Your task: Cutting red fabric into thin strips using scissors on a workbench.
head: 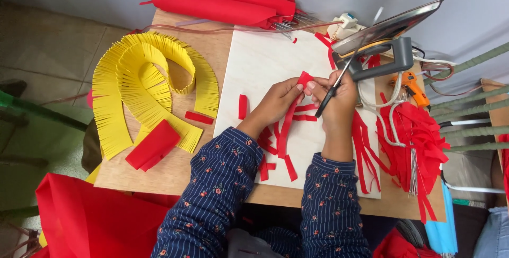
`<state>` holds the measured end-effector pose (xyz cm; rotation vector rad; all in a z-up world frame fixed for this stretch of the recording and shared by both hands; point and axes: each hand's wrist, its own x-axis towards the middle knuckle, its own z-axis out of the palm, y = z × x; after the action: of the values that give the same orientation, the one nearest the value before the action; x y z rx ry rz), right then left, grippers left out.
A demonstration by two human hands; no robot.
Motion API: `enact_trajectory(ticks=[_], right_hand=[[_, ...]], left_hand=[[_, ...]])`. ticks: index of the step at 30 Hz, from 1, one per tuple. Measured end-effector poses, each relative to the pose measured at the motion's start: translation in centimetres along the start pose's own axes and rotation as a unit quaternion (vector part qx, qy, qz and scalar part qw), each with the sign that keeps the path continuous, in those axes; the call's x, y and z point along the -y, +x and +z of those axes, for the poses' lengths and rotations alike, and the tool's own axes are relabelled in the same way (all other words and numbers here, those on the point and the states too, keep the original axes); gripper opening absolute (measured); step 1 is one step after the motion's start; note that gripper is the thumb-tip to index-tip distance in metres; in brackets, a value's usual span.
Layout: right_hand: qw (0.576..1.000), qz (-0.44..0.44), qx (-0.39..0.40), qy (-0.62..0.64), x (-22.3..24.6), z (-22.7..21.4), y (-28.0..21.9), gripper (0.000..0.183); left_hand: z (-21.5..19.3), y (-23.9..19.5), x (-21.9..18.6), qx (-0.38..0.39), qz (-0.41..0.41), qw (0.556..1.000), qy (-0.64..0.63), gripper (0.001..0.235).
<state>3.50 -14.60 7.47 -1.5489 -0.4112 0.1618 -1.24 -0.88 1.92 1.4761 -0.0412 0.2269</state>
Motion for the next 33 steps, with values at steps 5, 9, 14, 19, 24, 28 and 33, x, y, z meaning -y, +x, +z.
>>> enact_trajectory(ticks=[5,9,14,19,24,28,33], right_hand=[[0.995,-0.047,-0.051,0.067,-3.7,-0.4,0.8,0.046],[0.994,-0.071,-0.074,0.033,-3.5,-0.1,0.4,0.046],[0.990,-0.113,-0.076,-0.040,-3.4,0.1,0.0,0.046],[0.989,-0.124,-0.074,-0.026,-3.1,0.6,-0.2,0.044],[0.987,-0.136,-0.071,-0.038,-3.4,0.5,-0.2,0.045],[0.986,-0.148,-0.067,-0.044,-2.5,1.3,-0.6,0.044],[0.975,-0.187,-0.080,-0.089,-2.7,1.2,-0.6,0.043]], left_hand=[[0.1,-0.1,0.0,0.010,0.002,0.999,0.039,0.029],[0.1,-0.3,-0.9,0.017,0.000,0.998,0.066,0.027],[0.3,-0.3,0.0,0.010,-0.001,0.998,0.067,0.026],[0.3,-0.3,0.6,-0.012,-0.014,0.999,0.042,0.024],[0.2,-0.7,-1.6,-0.043,-0.010,0.999,-0.027,0.025],[0.2,-0.2,0.5,-0.025,-0.010,1.000,-0.014,0.029],[0.1,0.0,1.6,-0.018,-0.013,1.000,0.005,0.028]])
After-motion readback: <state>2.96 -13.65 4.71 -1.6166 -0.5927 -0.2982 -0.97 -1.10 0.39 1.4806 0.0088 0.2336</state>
